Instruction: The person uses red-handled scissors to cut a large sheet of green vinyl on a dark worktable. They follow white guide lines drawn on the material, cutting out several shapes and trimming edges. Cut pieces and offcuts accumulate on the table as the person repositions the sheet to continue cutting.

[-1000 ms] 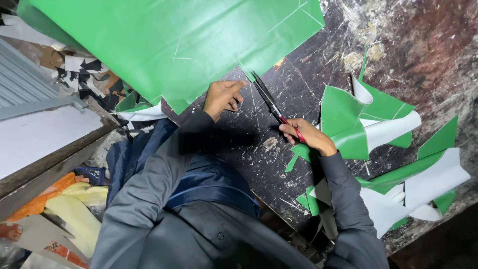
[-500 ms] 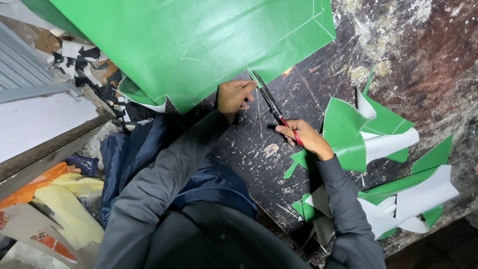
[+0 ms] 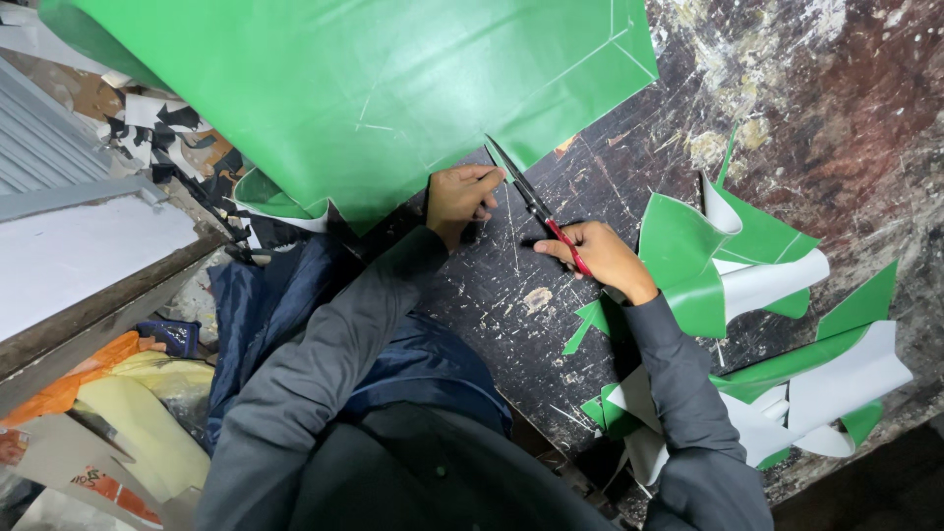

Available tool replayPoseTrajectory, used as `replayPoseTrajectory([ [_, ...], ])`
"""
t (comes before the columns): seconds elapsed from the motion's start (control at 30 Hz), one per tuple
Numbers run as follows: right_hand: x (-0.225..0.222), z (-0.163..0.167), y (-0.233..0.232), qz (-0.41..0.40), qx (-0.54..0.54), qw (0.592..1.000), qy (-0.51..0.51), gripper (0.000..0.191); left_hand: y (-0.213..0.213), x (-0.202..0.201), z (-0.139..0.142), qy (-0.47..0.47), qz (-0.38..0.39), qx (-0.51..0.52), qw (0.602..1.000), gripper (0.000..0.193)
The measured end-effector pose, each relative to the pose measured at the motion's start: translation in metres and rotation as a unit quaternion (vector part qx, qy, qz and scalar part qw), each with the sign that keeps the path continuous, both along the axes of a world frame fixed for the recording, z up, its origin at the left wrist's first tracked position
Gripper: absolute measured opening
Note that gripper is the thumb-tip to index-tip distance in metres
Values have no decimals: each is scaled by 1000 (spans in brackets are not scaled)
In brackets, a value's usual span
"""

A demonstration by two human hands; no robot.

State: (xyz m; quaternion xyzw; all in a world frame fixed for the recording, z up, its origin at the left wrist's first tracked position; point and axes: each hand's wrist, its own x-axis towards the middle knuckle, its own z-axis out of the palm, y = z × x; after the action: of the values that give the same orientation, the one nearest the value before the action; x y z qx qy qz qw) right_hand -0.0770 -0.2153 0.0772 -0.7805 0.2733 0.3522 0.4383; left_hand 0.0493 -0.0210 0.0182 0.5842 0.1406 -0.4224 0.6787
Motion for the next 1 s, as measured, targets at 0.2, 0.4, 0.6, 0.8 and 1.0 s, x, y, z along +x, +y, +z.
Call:
replayPoseTrajectory([
  [0.2,3,7,9,30,-46,998,-8,52,9,0,7,4,-11,-3,1000,31],
  [0.4,-2,16,28,-3,-25,1000,-14,55,26,-1,13,10,-21,-27,999,33],
  [0.6,-8,23,52,-12,-40,999,-2,54,43,-4,18,24,-35,-27,999,32],
  [0.8,-52,8,85,-79,44,996,4,49,98,-10,29,-203,-173,2,964,30],
  [1.0,-117,-7,148,-125,158,979,21,39,213,1,28,-645,-233,221,694,35],
])
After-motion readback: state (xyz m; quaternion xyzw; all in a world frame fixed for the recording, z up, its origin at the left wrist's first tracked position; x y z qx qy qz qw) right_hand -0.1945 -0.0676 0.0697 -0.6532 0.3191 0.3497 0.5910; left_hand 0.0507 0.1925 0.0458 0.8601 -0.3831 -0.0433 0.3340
